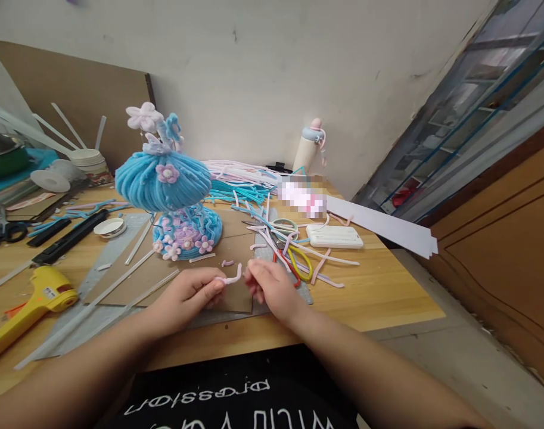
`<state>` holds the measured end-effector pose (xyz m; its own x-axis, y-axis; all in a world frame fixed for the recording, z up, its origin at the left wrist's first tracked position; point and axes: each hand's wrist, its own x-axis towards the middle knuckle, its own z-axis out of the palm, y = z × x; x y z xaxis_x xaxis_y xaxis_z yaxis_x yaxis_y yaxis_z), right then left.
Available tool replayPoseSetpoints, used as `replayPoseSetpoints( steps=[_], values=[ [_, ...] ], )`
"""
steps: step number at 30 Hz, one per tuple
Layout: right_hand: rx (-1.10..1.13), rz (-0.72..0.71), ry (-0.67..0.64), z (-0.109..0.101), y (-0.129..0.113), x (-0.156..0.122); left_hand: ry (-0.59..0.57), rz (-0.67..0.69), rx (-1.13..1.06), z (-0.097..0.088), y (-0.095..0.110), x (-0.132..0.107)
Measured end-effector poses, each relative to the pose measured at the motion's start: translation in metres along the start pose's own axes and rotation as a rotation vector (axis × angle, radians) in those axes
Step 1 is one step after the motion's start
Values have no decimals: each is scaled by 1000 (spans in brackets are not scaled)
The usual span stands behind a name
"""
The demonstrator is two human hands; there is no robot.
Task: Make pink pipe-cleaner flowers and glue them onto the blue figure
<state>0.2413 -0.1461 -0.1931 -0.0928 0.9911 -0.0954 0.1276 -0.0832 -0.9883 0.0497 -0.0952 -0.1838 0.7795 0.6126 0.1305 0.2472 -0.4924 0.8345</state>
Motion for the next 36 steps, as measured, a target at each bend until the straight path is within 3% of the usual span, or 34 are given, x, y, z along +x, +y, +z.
replayPoseSetpoints(
  steps=[2, 4, 7, 10, 13, 17, 19, 21, 23, 26, 29, 33, 36],
  values=[
    [-383, -369, 124, -7, -3, -1, -49, -118, -213, 0, 2, 1],
    [-687, -634, 72, -10, -8, -1, -99, -162, -330, 0, 3, 1],
    [-908, -784, -95, -9, -15, 0, -141, -171, -402, 1, 0, 0],
    [-888, -770, -191, -4, -17, 2, -172, -180, -415, 1, -2, 0],
    [-619, -552, -242, 2, -16, 0, -185, -116, -306, 1, -1, 1],
    [166, 65, -235, 18, -9, -5, -51, 222, 197, 1, 1, 0],
    [484, 346, -337, 23, -4, -6, 33, 361, 468, 1, 0, -1],
    [579, 465, -464, 21, 0, -6, 59, 408, 563, 1, -1, -3],
    [444, 351, -431, 14, 0, -7, 31, 347, 438, 1, 0, -3],
    [-34, -96, -205, -1, -6, -8, -37, 112, 64, 1, 2, -2],
    [-529, -454, -137, -9, -13, -11, -124, -54, -223, 2, 4, -1],
    [-924, -655, -154, -5, -15, -12, -179, -130, -325, 2, 2, 0],
    [-801, -630, -201, 0, -14, -11, -213, -130, -288, 1, 2, 1]
  ],
)
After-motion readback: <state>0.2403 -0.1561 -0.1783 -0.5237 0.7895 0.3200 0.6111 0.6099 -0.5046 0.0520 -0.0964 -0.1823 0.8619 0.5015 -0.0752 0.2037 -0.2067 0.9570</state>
